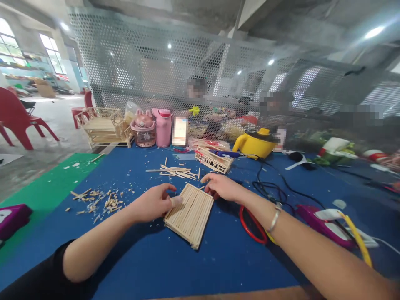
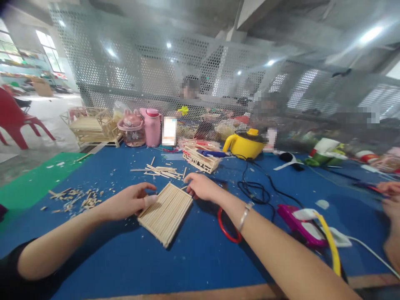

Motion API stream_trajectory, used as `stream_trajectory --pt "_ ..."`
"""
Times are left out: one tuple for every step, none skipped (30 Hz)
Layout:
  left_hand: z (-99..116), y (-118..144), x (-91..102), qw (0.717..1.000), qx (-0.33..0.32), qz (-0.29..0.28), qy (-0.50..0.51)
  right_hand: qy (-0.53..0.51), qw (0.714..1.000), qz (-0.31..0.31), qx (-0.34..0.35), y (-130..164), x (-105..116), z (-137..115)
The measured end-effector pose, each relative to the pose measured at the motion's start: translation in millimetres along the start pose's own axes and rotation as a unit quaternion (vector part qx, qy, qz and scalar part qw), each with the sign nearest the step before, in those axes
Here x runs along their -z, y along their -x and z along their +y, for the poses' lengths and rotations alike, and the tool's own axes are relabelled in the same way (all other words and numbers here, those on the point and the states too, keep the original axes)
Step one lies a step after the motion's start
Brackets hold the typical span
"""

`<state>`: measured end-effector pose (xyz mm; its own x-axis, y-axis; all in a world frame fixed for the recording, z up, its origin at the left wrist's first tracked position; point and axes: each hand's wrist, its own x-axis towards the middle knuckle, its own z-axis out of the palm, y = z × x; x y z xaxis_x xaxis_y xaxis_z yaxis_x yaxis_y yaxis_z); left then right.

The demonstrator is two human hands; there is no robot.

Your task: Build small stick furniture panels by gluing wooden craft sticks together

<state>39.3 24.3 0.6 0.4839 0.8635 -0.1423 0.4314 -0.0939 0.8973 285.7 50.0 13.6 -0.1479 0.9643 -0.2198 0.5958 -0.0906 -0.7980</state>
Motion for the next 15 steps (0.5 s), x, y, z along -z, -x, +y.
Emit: stream_trajectory --pt "-0.5 0.3 -2.6 1.000 -0.016 0.011 -0.010 0.009 1.000 -0.023 -0.015 -9.8 -1.2 -7.2" --pt "-1.2 0.2 -5.2 0.999 -0.027 0.018 -0.015 0.017 0.999 -0.043 -0.027 -20.0 -3.7 -14.6" --pt "-2.2 -0.3 -7.8 0.999 -0.032 0.021 -0.007 0.023 0.998 -0.056 -0.034 -30.3 -7.2 -22.0" --pt "-3.2 -0.9 -10.2 0.999 -0.032 0.020 0.013 0.027 0.997 -0.068 -0.033 -40.2 -11.5 -29.3" --pt "-4.3 -1.6 -12.2 0.999 -0.027 0.019 0.039 0.033 0.996 -0.077 -0.030 -49.4 -16.2 -36.2" --pt "-5.2 -2.3 -13.9 0.997 -0.021 0.017 0.067 0.042 0.995 -0.083 -0.027 -57.6 -20.9 -42.7" --pt "-6.0 -2.8 -14.9 0.995 -0.013 0.013 0.093 0.050 0.995 -0.087 -0.019 -64.3 -25.0 -48.3" --pt "-6.5 -3.2 -15.1 0.993 -0.003 0.010 0.117 0.059 0.994 -0.088 -0.009 -69.6 -27.9 -53.0" --pt "-6.6 -3.5 -14.2 0.991 0.008 0.005 0.137 0.071 0.994 -0.086 0.002 -73.4 -29.3 -56.5" --pt "-6.4 -3.8 -12.3 0.988 0.019 -0.003 0.156 0.086 0.993 -0.082 0.013 -75.9 -28.7 -58.7" --pt "-5.9 -4.1 -9.3 0.983 0.032 -0.015 0.180 0.105 0.991 -0.077 0.021 -77.4 -26.1 -59.5" --pt "-5.2 -4.4 -5.3 0.977 0.047 -0.032 0.207 0.128 0.989 -0.069 0.025 -78.1 -21.5 -59.0" --pt "-4.2 -4.8 -0.6 0.969 0.062 -0.052 0.234 0.156 0.986 -0.060 0.026 -78.5 -15.5 -57.3" --pt "-3.0 -5.1 4.6 0.960 0.074 -0.075 0.261 0.187 0.981 -0.049 0.023 -78.8 -8.7 -54.6" --pt "-1.7 -5.5 10.0 0.949 0.083 -0.096 0.287 0.219 0.975 -0.037 0.019 -79.3 -1.7 -51.1"
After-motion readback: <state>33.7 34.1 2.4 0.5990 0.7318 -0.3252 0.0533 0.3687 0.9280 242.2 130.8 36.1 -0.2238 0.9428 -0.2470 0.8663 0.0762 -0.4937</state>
